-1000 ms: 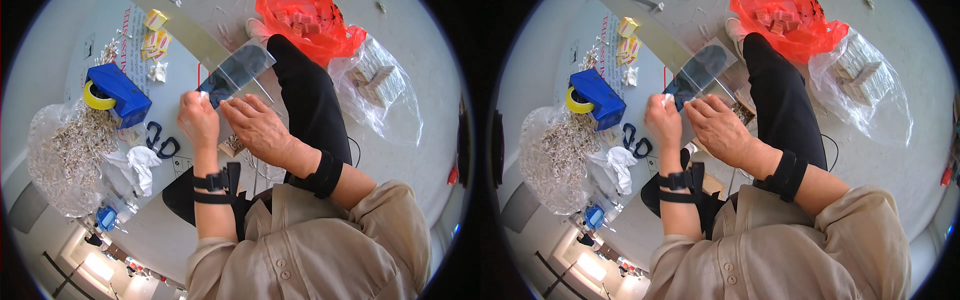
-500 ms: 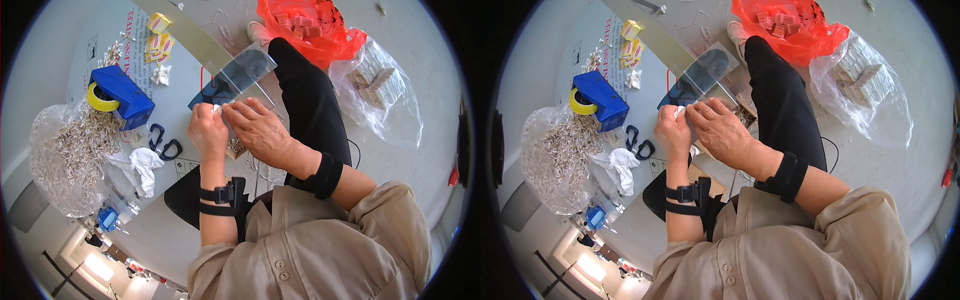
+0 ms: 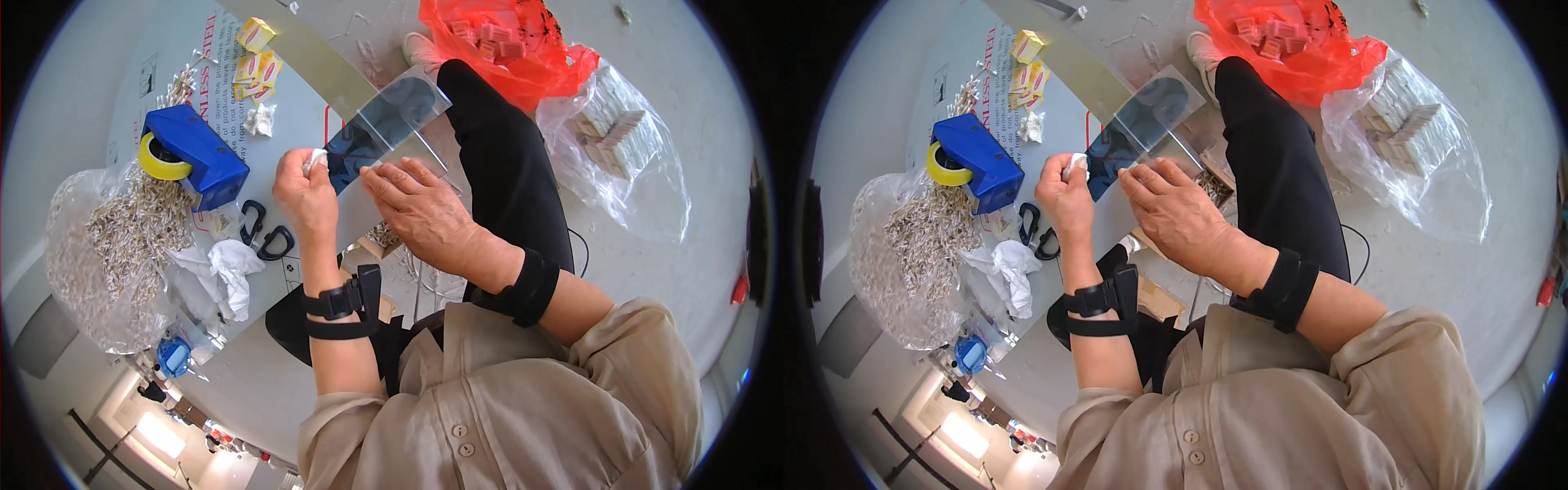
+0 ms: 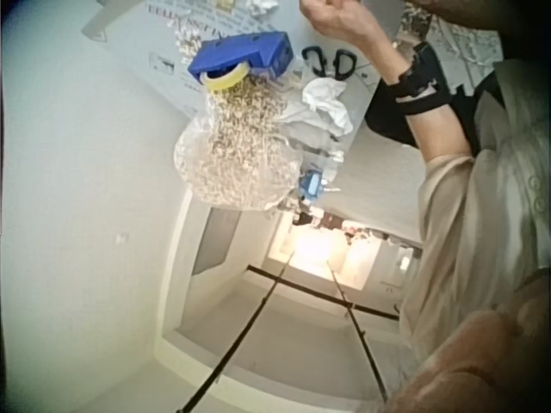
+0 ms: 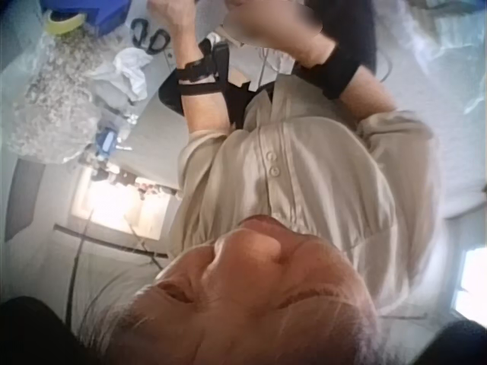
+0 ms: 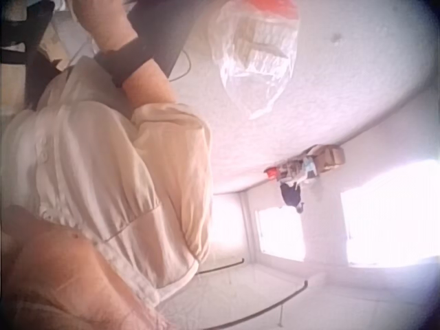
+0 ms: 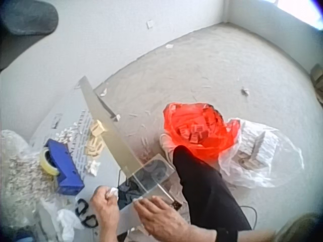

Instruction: Packaging small metal components into plastic bags using a tape dispenser.

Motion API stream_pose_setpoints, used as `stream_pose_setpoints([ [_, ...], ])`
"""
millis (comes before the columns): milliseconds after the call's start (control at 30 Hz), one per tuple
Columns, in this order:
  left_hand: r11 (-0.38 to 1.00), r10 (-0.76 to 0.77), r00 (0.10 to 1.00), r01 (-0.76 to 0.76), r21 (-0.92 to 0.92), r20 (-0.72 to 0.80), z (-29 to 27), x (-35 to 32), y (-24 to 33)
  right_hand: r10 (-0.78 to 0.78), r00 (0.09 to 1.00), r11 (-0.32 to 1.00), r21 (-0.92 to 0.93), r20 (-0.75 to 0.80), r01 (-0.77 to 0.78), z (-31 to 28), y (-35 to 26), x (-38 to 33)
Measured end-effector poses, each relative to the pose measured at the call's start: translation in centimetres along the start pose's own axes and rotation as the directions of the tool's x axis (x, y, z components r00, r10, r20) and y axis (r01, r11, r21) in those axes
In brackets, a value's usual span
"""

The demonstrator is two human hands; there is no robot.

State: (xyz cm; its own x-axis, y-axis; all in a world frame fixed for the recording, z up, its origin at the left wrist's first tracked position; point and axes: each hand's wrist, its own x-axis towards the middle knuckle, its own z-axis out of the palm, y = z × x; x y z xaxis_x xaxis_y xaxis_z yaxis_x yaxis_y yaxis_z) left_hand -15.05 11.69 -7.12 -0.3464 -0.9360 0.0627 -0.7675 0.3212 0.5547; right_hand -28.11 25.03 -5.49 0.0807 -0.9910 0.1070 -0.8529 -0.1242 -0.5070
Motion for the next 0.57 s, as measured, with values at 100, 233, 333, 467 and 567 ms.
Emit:
stream_pose_setpoints([
  [100,0.991,-0.042,0.996,0.051,-0.125,0.076,-0.2,-1.1,0.7,0.008,1.000,1.000,-0.014,0.022,-0.008,0.0,0.3,0.0],
  [233,0.995,-0.026,0.983,0.043,-0.090,0.182,-0.1,-1.9,1.9,-0.046,0.998,0.994,-0.106,-0.041,0.041,0.3,0.6,-0.1],
  [333,0.989,0.141,0.984,-0.145,0.038,0.108,0.0,-1.6,2.0,-0.045,0.999,0.995,-0.095,-0.029,0.042,-0.1,0.4,0.0],
  [467,0.977,0.175,0.984,-0.177,0.118,0.034,0.5,-0.1,1.2,-0.005,1.000,0.999,-0.042,0.022,0.006,0.0,0.2,0.4],
  [567,0.978,0.163,0.983,-0.173,0.114,0.089,0.9,-2.3,1.3,-0.003,0.999,1.000,0.003,0.031,0.003,0.3,0.3,-0.1],
])
